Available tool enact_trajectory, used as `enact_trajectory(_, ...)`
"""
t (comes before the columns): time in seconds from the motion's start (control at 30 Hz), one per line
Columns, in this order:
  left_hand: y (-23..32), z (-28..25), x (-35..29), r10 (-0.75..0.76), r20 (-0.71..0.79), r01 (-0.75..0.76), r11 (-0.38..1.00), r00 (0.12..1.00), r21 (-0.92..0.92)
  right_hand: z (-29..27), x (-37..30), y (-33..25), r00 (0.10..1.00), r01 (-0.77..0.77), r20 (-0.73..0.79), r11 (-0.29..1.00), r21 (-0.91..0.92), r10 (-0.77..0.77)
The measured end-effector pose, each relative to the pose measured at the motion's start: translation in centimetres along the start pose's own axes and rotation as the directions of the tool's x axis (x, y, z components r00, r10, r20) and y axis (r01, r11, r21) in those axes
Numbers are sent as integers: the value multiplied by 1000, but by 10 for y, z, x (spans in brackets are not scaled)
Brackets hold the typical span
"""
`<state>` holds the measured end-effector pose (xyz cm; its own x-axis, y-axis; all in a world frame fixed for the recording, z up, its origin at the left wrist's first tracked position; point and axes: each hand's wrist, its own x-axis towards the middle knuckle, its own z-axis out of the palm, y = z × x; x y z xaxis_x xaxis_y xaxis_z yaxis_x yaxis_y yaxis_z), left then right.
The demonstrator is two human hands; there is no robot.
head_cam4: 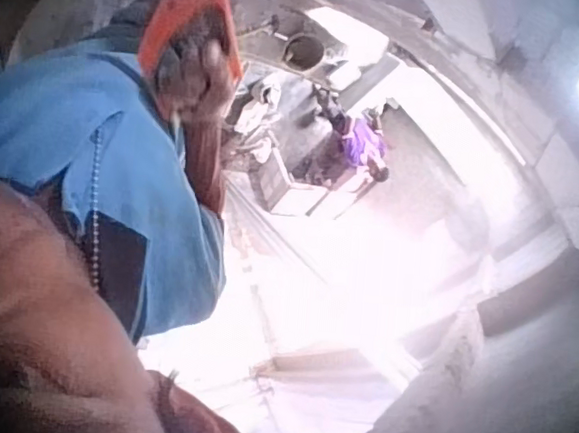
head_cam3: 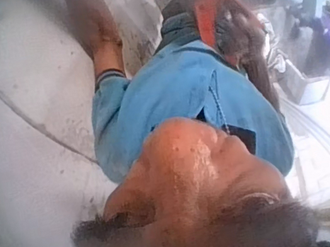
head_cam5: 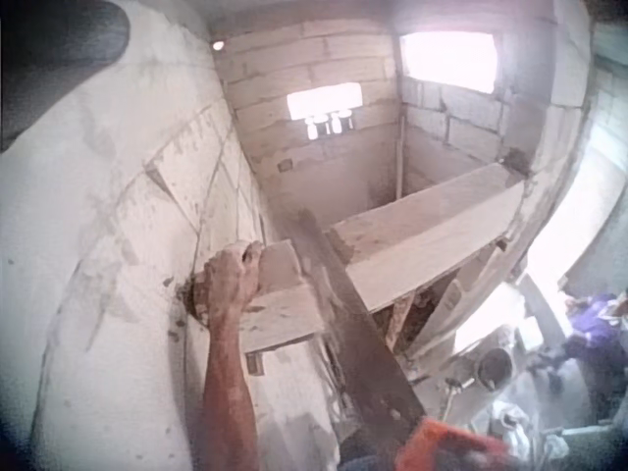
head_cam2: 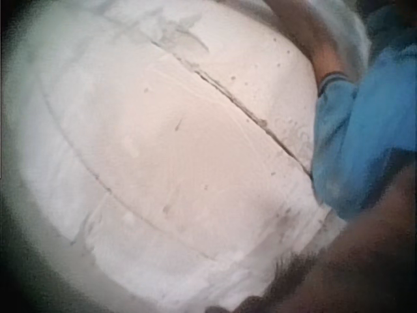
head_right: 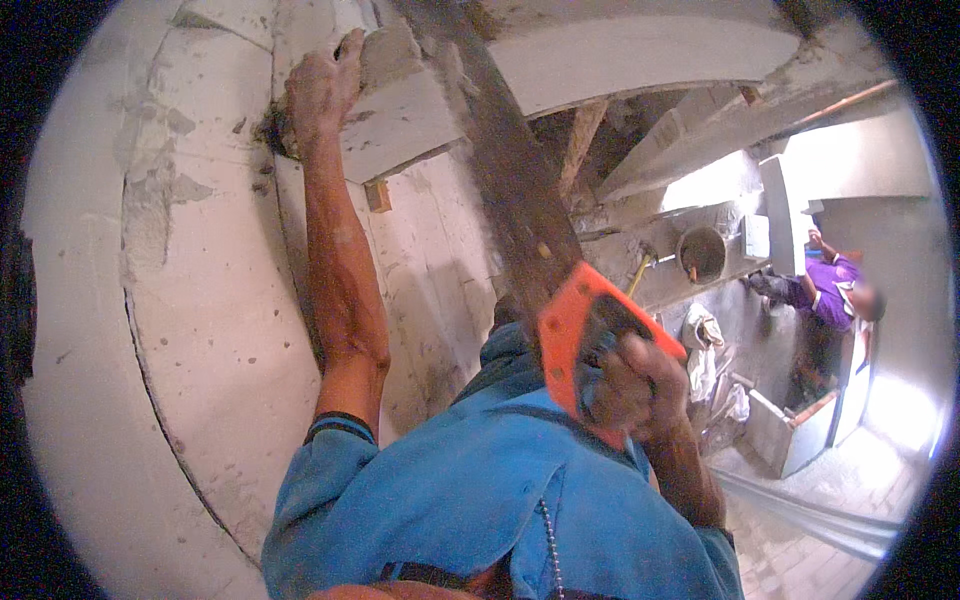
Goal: The person applies mortar to white ceramic tiles using a trowel and places them onto a curved wall section. They use a hammer to tap the tiles into position and a hand saw to trim the edges. The person repeats this process for multiple tiles, filling gaps with mortar.
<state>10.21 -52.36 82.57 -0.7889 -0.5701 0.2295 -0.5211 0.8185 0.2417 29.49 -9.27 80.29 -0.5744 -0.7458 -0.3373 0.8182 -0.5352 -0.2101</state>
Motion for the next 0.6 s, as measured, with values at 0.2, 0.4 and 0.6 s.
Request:
enact_trajectory(0.2,5,12,3,192,-128,-208,970,973,-123,38,84,1,983,106,-145,992,-69,-115)
enact_trajectory(0.4,19,-13,-4,-76,123,86,993,989,-80,19,52,4,991,32,-125,992,-120,-47)
enact_trajectory(0.6,12,-3,-5,105,-67,-112,988,992,-111,23,-1,-5,985,29,-172,999,-31,-34)
